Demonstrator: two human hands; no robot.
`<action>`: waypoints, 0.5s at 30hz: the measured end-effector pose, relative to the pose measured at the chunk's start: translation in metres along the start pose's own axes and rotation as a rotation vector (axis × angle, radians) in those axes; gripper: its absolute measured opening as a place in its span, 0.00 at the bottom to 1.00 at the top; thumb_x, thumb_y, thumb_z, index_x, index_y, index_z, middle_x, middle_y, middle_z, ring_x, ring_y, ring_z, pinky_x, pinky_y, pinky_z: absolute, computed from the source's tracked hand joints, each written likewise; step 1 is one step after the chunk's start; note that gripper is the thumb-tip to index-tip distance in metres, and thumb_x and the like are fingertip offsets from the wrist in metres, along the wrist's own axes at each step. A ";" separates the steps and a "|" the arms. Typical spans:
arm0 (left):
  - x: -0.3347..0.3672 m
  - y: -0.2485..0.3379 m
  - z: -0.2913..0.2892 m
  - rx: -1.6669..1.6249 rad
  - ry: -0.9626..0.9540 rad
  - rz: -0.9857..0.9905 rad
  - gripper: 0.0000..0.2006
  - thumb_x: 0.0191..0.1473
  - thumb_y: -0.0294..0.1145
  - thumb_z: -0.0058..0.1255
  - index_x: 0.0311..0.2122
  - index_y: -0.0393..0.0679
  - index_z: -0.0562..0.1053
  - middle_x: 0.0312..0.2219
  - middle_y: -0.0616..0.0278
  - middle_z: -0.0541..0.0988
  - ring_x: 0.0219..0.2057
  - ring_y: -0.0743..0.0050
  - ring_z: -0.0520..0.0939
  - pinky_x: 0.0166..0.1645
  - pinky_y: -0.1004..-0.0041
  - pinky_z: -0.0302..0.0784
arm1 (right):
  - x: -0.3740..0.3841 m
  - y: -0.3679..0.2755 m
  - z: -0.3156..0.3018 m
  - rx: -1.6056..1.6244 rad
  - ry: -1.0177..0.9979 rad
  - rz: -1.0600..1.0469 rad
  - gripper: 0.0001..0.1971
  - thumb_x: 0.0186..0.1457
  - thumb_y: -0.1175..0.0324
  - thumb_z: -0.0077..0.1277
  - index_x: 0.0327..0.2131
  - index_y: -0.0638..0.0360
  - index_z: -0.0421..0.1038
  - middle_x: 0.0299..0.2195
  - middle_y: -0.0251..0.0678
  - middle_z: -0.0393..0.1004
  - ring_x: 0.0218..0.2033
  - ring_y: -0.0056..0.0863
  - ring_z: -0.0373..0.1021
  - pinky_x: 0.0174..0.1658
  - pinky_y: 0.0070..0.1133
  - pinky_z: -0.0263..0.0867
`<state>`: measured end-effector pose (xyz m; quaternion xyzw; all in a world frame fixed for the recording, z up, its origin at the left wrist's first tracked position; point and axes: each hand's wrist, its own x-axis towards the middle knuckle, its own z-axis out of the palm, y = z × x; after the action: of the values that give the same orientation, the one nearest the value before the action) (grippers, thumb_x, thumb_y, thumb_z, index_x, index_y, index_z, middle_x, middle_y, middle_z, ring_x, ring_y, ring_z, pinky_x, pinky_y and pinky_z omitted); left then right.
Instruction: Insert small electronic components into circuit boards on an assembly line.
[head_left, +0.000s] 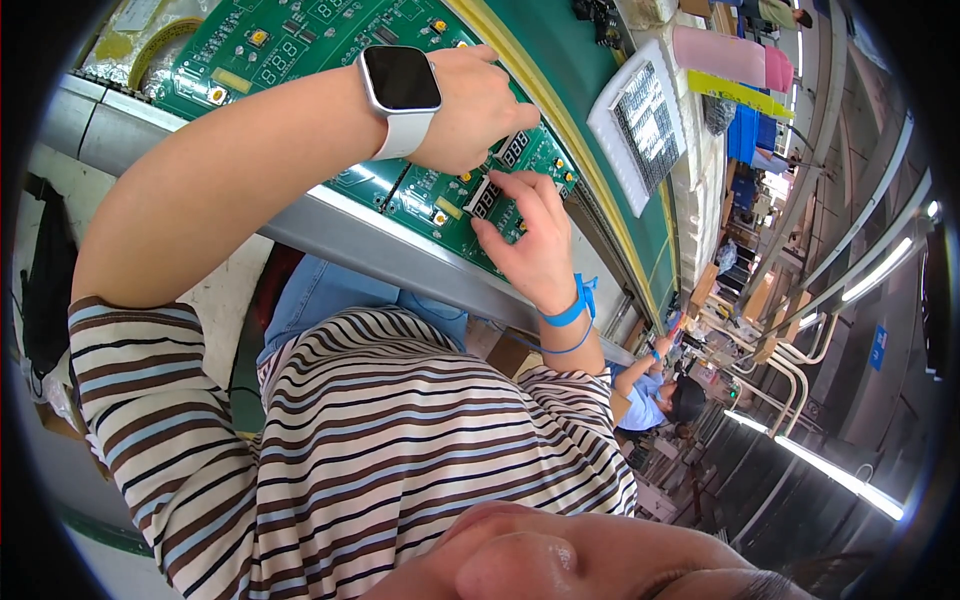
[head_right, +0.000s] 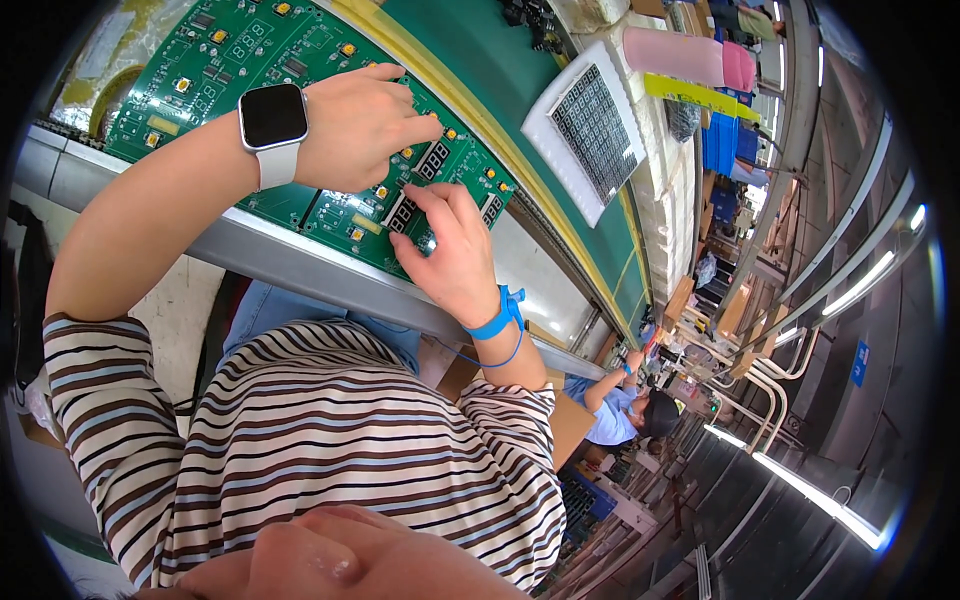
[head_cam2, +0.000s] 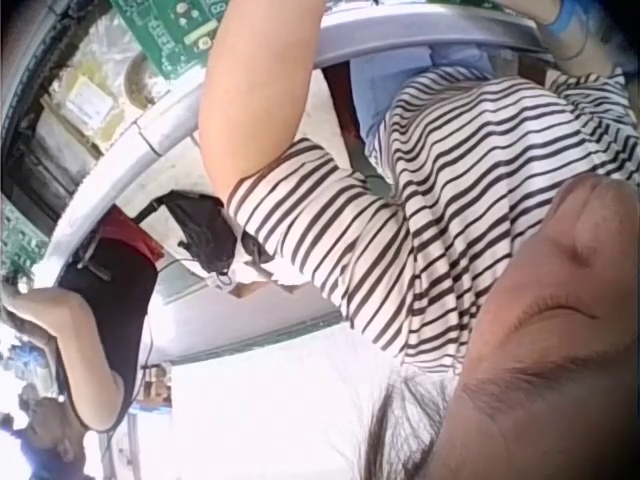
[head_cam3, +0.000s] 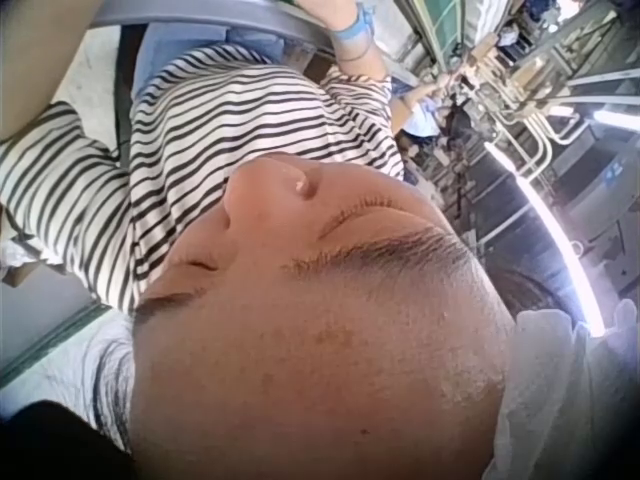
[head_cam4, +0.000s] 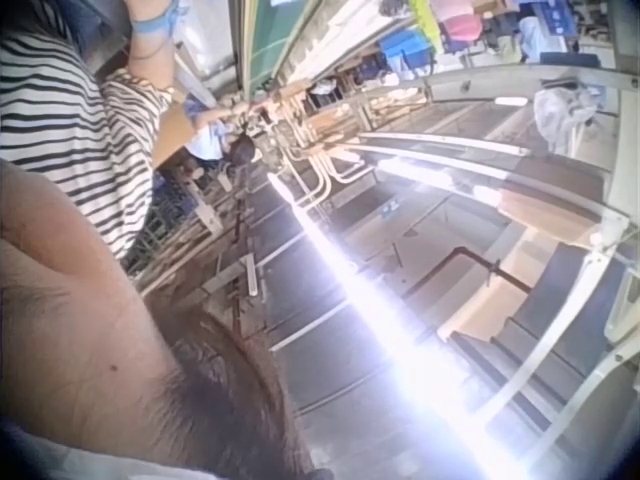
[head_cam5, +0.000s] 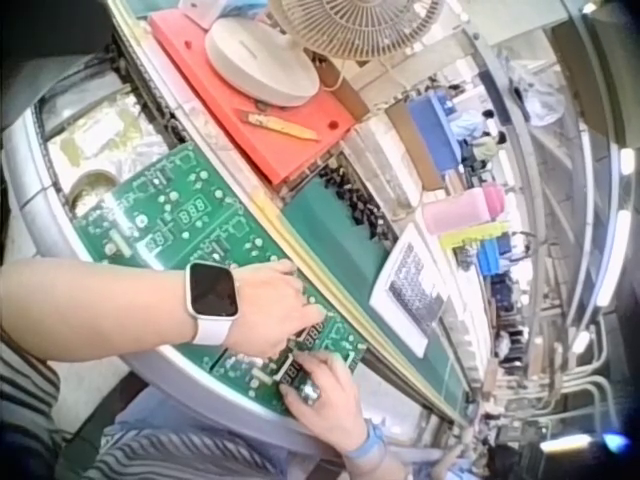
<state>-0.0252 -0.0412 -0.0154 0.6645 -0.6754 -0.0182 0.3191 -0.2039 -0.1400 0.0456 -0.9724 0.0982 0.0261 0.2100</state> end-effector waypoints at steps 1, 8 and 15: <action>0.000 0.000 0.001 0.009 0.003 0.008 0.15 0.40 0.27 0.51 0.38 0.39 0.71 0.20 0.56 0.78 0.27 0.59 0.79 0.47 0.69 0.66 | 0.000 0.000 0.000 0.000 0.001 0.002 0.23 0.37 0.76 0.59 0.42 0.61 0.70 0.38 0.41 0.68 0.39 0.36 0.68 0.43 0.25 0.65; 0.000 -0.001 0.005 -0.004 -0.015 0.013 0.15 0.40 0.26 0.50 0.38 0.39 0.71 0.17 0.57 0.77 0.26 0.59 0.79 0.48 0.69 0.64 | 0.000 0.006 0.000 -0.025 0.005 -0.066 0.23 0.36 0.74 0.59 0.42 0.61 0.70 0.37 0.41 0.67 0.37 0.38 0.68 0.39 0.27 0.67; 0.000 0.001 0.005 -0.018 0.010 0.011 0.15 0.41 0.24 0.48 0.38 0.40 0.71 0.20 0.56 0.78 0.27 0.60 0.79 0.50 0.67 0.63 | -0.002 0.004 0.000 -0.009 -0.012 0.007 0.23 0.36 0.74 0.59 0.41 0.60 0.70 0.38 0.40 0.66 0.36 0.38 0.68 0.37 0.27 0.67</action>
<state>-0.0282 -0.0433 -0.0191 0.6579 -0.6773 -0.0190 0.3288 -0.2069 -0.1432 0.0444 -0.9728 0.1000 0.0332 0.2064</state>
